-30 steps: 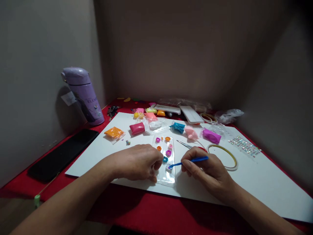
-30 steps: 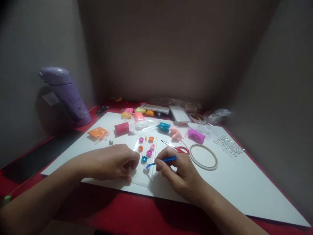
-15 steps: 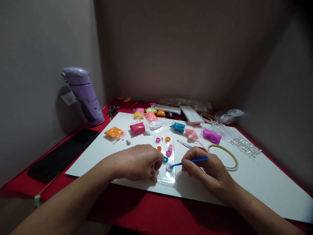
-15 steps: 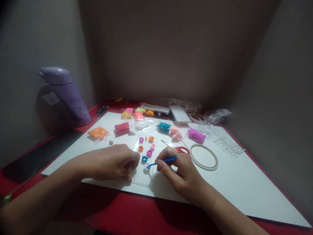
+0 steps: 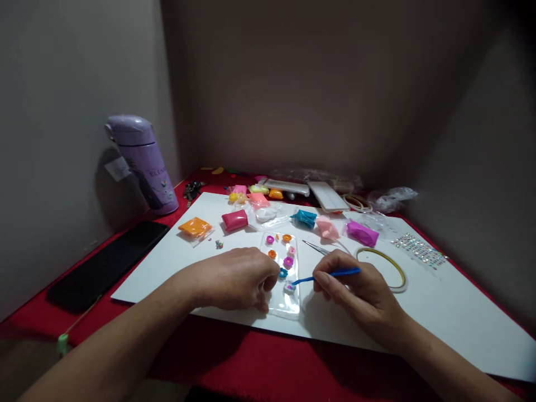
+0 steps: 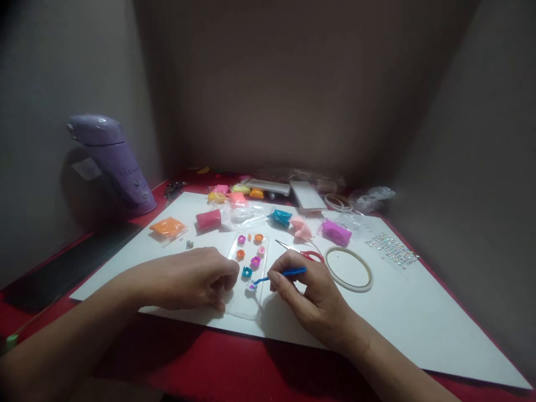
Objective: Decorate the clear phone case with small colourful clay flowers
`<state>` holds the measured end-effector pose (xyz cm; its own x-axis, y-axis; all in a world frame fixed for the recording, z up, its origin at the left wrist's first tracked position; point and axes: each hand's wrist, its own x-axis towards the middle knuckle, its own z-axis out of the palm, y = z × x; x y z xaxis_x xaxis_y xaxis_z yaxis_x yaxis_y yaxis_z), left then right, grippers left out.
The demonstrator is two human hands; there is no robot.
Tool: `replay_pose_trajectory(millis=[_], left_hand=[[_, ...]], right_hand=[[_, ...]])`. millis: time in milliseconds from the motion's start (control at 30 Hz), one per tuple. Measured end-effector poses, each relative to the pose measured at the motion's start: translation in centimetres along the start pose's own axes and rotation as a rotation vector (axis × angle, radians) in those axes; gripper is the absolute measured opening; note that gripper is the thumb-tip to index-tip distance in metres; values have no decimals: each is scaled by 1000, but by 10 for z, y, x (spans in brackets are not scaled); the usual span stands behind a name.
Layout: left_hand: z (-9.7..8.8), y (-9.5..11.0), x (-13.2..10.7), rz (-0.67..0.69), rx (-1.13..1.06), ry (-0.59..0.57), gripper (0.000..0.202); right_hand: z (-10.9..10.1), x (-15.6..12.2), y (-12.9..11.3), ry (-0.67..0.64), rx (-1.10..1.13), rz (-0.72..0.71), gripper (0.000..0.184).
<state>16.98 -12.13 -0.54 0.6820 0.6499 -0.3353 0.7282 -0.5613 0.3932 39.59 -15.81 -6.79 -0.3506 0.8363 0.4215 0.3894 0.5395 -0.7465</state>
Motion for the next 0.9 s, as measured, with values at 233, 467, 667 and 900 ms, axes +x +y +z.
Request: replay_pose_trajectory(millis=[233,467,667,900], left_hand=[[5,-2,3,38,-26,6,12],[6,2,2,80,-46,85,19],[1,2,0,131,-255,424,36],[0,12,-5,178,-242,360,31]], right_hand=[[-3,0,6,336,188,65,9],[-3,6,9,518,241,91,11],[-2,1,13,583,134,13,8],[-3,2,17,608,25,-43,5]])
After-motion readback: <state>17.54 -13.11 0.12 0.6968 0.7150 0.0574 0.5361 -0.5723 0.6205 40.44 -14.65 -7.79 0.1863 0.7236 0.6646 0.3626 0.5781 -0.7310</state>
